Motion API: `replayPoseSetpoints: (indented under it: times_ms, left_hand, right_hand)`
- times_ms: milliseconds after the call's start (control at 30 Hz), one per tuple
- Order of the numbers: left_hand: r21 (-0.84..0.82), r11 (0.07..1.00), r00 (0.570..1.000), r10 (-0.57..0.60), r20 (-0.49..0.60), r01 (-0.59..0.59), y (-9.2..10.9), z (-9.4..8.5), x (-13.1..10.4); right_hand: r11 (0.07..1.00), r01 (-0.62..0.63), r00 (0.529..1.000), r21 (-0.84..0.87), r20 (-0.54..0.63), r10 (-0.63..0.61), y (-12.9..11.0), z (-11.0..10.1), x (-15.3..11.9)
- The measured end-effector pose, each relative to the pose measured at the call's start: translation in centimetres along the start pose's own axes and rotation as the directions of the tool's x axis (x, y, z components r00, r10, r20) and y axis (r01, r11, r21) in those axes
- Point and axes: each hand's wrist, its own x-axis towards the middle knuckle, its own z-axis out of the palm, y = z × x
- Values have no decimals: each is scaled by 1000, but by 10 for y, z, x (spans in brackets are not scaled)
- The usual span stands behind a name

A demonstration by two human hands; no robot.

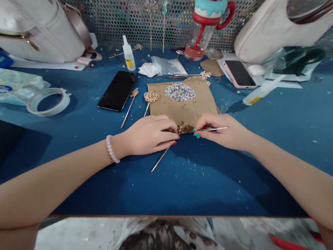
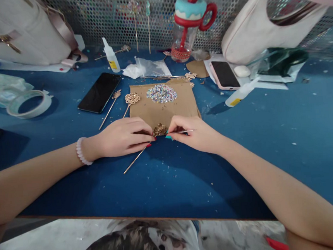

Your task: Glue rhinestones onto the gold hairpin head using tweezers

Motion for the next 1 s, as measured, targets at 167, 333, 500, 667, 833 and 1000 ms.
replayPoseSetpoints:
  times_ms: [167, 333, 500, 667, 833, 1000]
  left_hand:
    - [2, 1000, 1000, 0, -2, 0, 0, 0, -1]
    - [5, 1000, 1000, -1, -1, 1, 0, 1, -1]
    - [5, 1000, 1000, -5, 7, 5, 0, 1, -1]
    - [7, 1000, 1000, -9, 17, 9, 0, 0, -1]
    - [13, 1000, 1000, -11, 24, 11, 0, 1, -1]
    - [7, 1000, 1000, -4, 16, 4, 0, 0, -1]
  right_hand:
    - [1000, 1, 1000, 1, 7, -1, 0, 0, 0]
    - [1000, 2, 1000, 4, 12, -2, 0, 0, 0]
    - [1000, -1, 1000, 1, 16, 1, -1, 0, 0]
    - [1000, 3, 1000, -3, 4, -3, 0, 0, 0]
    - [1000, -2, 1000, -7, -15, 2, -1, -1, -1]
    - [1000, -2, 1000, -11, -10, 2, -1, -1, -2]
